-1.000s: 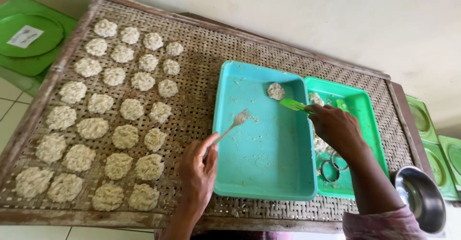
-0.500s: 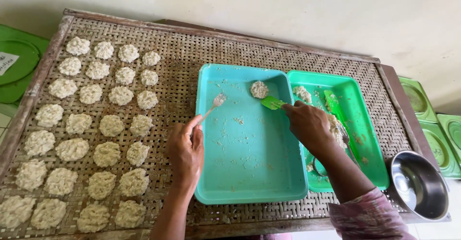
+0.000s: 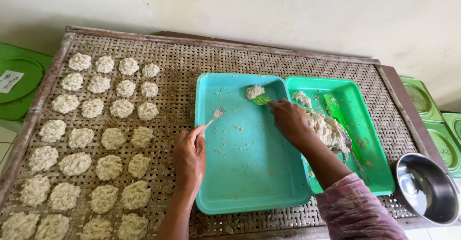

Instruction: Shaping a food mixture into small round patties using a fork and a circular mold on a drying rack

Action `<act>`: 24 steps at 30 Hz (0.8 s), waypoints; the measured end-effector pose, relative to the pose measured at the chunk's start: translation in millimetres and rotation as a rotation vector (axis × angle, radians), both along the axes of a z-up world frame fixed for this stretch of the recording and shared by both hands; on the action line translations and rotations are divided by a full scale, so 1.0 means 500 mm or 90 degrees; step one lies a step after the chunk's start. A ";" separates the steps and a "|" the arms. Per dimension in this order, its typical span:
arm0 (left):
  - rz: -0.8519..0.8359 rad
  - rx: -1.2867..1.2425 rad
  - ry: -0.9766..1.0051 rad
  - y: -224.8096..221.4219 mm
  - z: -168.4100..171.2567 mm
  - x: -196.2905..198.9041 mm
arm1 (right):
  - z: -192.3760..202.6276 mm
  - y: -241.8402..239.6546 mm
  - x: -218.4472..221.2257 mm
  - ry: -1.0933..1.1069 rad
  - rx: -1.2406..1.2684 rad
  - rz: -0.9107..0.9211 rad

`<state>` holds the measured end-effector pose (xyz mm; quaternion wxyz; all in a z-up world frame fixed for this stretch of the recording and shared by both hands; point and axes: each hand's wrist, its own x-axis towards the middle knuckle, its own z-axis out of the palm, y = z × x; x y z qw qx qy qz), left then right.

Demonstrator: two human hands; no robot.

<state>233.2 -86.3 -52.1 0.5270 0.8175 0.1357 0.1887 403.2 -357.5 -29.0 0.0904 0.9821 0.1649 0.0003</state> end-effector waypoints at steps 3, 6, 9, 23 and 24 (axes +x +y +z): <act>-0.004 -0.029 -0.003 0.006 0.001 0.003 | 0.039 0.019 -0.036 -0.011 0.095 0.010; 0.005 -0.070 -0.050 0.020 0.017 -0.006 | 0.063 0.003 -0.065 -0.035 0.241 0.033; 0.091 0.018 -0.102 0.070 0.044 -0.029 | 0.117 -0.007 -0.095 -0.076 0.312 0.059; 0.182 0.184 -0.089 0.276 0.258 0.100 | 0.138 0.381 0.185 -0.059 0.186 0.349; 0.146 0.198 -0.037 0.278 0.268 0.119 | 0.119 0.406 0.215 -0.011 0.139 0.321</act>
